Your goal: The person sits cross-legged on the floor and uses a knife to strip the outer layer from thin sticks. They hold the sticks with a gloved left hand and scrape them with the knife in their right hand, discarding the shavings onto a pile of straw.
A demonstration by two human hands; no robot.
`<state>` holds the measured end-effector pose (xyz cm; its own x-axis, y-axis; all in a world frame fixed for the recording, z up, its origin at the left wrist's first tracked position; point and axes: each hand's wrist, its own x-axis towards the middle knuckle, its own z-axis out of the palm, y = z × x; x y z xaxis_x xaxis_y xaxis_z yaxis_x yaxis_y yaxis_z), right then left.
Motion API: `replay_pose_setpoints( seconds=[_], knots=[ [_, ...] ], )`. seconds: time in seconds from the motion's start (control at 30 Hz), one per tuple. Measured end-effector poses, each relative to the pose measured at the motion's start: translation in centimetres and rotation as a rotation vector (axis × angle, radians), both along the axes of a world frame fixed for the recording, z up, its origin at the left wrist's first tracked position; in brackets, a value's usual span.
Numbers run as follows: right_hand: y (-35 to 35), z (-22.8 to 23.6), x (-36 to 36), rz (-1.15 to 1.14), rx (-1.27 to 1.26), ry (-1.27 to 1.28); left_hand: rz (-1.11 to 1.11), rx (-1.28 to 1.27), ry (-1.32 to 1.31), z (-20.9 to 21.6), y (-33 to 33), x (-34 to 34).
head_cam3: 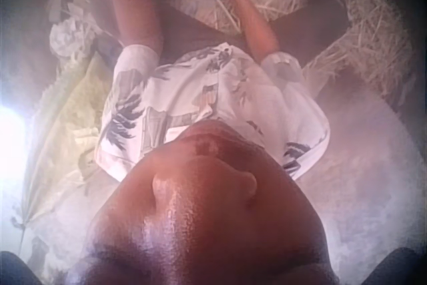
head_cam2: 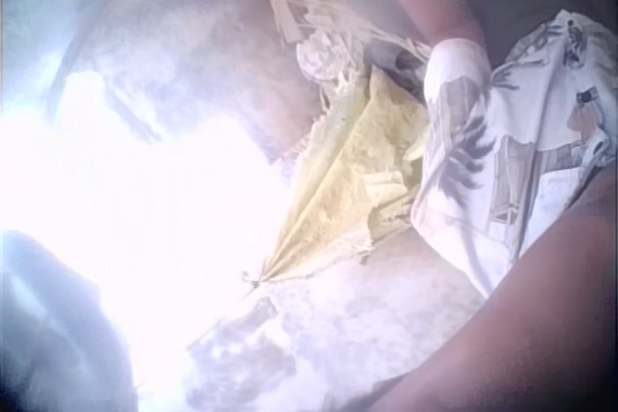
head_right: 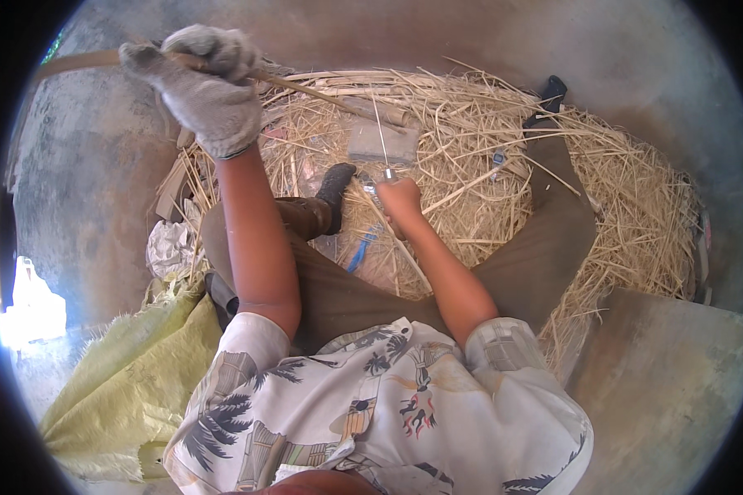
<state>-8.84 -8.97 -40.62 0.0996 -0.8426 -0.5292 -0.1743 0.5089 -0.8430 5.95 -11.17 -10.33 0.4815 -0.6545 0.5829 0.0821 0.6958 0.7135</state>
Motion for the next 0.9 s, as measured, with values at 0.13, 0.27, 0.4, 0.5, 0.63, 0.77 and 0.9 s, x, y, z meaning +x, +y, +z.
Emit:
replay_pose_setpoints(
  seconds=[0.13, 0.27, 0.4, 0.5, 0.63, 0.77, 0.9],
  knots=[
    [0.6, 3.1, 0.0, 0.124, -0.32, 0.155, 0.169, 0.096, 0.038, -0.8, -0.9, -1.5],
    [1.5, 6.9, 0.5, 0.13, -0.508, 0.108, 0.143, 0.042, -0.042, -1.0, -0.5, -1.6],
    [0.4, -3.4, 0.1, -0.002, -0.359, 0.184, -0.535, -0.231, 0.058, 0.4, 0.8, 1.0],
    [-1.0, -7.4, -1.2, 0.026, 0.004, 0.25, -0.369, -0.154, 0.09, 2.9, 3.9, -1.7],
    [-0.9, -7.1, -0.2, -0.069, -0.017, 0.003, -0.545, -0.243, 0.04, 4.0, 4.4, 0.0],
    [-0.8, -4.9, -0.3, -0.06, 0.087, -0.106, -0.414, -0.175, 0.007, 4.7, 4.7, 0.8],
    [-0.8, -1.6, -0.3, 0.022, 0.15, -0.244, -0.577, -0.222, 0.009, 6.4, 7.0, 3.8]
  ],
)
